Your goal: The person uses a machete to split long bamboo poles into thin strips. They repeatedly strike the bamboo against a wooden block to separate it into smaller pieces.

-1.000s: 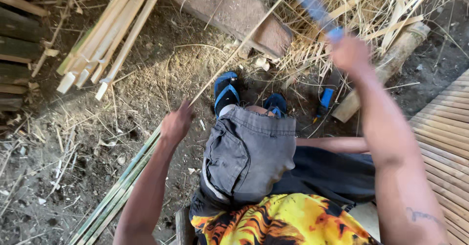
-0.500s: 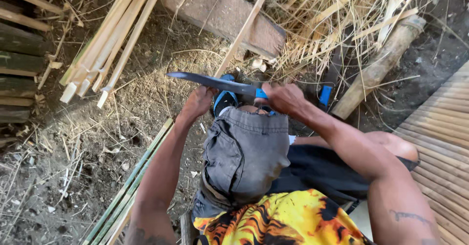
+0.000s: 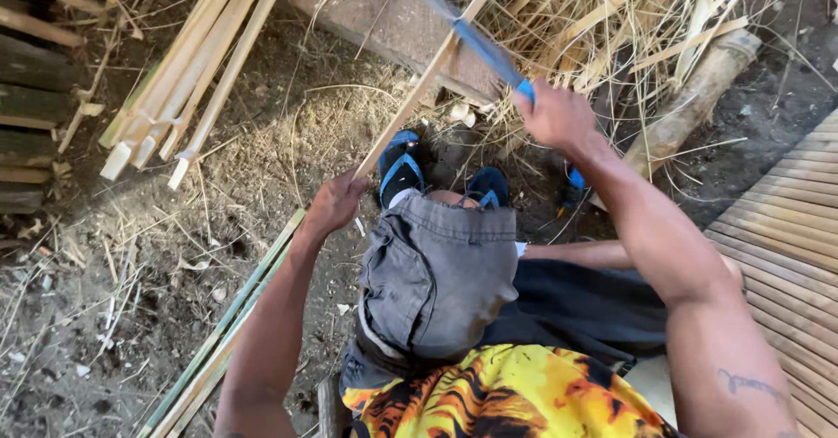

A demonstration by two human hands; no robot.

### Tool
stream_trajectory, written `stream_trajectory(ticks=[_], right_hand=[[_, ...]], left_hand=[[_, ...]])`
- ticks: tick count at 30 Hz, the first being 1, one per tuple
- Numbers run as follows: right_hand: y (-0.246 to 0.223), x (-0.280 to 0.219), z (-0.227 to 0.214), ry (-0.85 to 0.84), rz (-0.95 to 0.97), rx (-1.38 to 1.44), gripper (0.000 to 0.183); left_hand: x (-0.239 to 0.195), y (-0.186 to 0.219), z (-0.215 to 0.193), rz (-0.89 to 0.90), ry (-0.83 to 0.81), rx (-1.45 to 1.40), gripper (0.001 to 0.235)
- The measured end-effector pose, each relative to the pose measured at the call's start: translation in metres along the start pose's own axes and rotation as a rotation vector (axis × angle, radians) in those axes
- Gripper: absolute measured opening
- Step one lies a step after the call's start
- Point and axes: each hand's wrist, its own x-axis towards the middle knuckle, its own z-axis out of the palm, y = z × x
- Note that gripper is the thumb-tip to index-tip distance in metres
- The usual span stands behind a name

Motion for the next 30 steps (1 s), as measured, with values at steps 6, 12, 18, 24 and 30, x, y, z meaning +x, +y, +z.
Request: stream_trajectory(ticks=[6,12,18,24,30], right_hand=[[-0.006,-0.02,0.026,-0.345,-0.191,-0.144,0.044],[0.115,0.032,-0.046,0.097,0.57,0.327,0.048],[0.01,-0.02,0.0,-0.183,0.131,0.065,0.049],[-0.018,-0.024,0.017,-0.463,-0.008,-0.098,0.055],[0.108,0.03,-0.06,0.186,0.491,0.31,0.051]], left_hand=[[-0.012,-0.005,-0.008,-0.266,-0.175,0.02,0.044],[-0.066,-0.071,-0.018,-0.049,-0.022,0.115,0.041],[-0.017,-0.045,0.01,-0.115,0.045,0.364,0.041],[-0.027,-0.031,0.001,-0.283,-0.098,0.388,0.038],[-0.081,-0.088,0.007,-0.144,0.103,0.472,0.032]])
